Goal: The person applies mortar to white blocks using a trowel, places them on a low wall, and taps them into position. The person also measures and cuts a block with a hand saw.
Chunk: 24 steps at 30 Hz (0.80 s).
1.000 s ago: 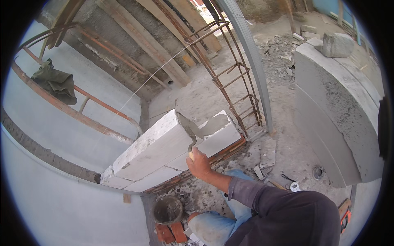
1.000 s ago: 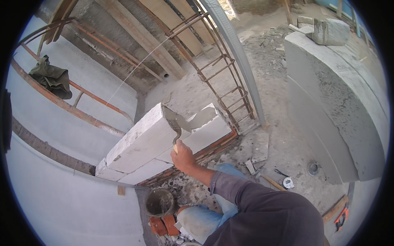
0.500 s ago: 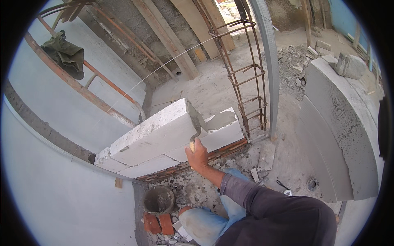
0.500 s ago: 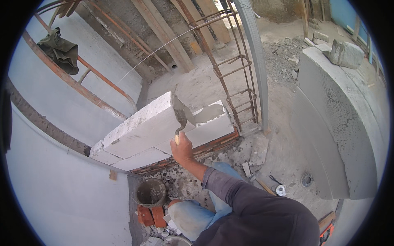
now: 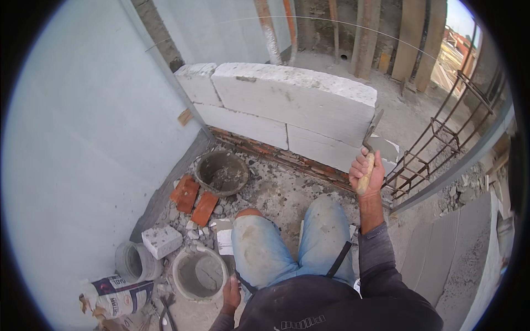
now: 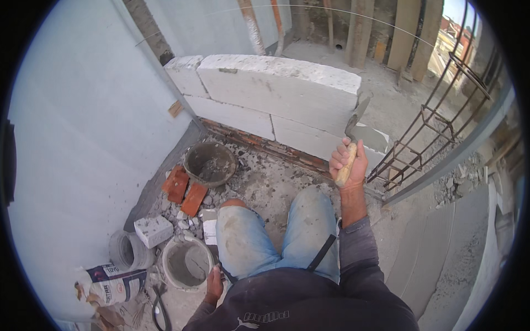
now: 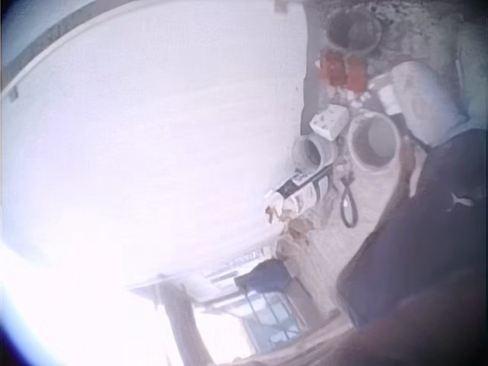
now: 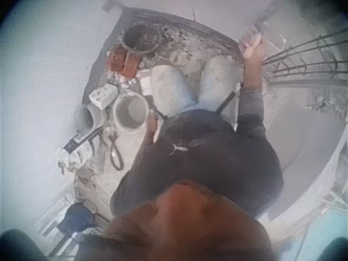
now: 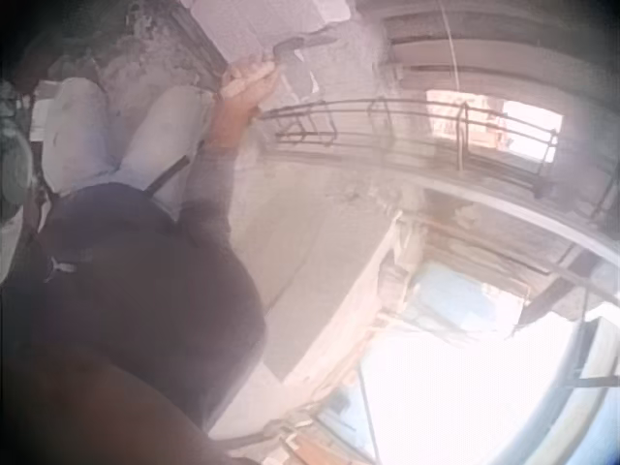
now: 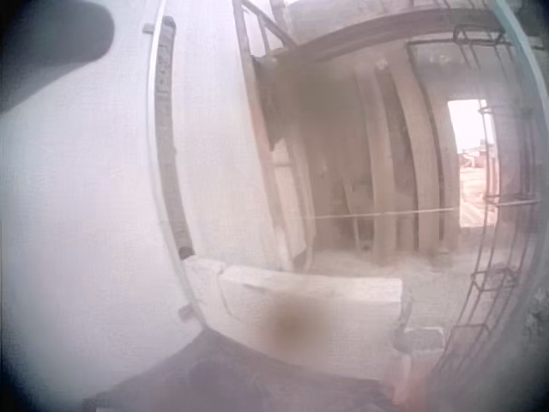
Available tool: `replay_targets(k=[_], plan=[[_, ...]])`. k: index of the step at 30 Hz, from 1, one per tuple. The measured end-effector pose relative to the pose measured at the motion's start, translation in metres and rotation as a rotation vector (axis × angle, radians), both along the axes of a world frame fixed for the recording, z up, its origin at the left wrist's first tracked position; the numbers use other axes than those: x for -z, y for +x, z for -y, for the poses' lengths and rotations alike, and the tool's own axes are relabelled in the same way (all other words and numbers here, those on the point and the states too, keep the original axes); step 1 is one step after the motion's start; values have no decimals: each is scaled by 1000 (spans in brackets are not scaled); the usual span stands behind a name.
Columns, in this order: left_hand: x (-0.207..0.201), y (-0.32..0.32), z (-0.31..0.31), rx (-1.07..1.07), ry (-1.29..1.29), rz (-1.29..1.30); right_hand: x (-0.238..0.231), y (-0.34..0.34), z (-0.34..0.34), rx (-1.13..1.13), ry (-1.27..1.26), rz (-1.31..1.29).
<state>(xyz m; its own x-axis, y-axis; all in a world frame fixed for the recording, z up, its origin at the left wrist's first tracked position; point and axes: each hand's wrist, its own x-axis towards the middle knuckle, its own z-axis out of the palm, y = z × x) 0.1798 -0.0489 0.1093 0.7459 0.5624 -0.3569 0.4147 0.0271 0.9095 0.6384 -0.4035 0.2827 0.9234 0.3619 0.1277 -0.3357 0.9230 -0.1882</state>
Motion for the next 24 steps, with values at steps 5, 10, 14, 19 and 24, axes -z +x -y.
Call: replay_targets(k=[5, 10, 14, 19, 24], plan=[[-7, 47, -18, -57, 674, -179, 28, -76, 9, -286, -118, -43], [2, 109, -44, 11, 1003, -183, 32, -143, 19, -356, -944, -70], [4, 159, -60, 122, 870, -371, -8, -127, -38, -321, -1391, 343], [0, 182, -37, 123, 658, -490, -58, -127, -169, -233, -1788, 1416], [29, 196, -23, -34, 757, -345, -33, -198, -308, 5, -1511, 2213]])
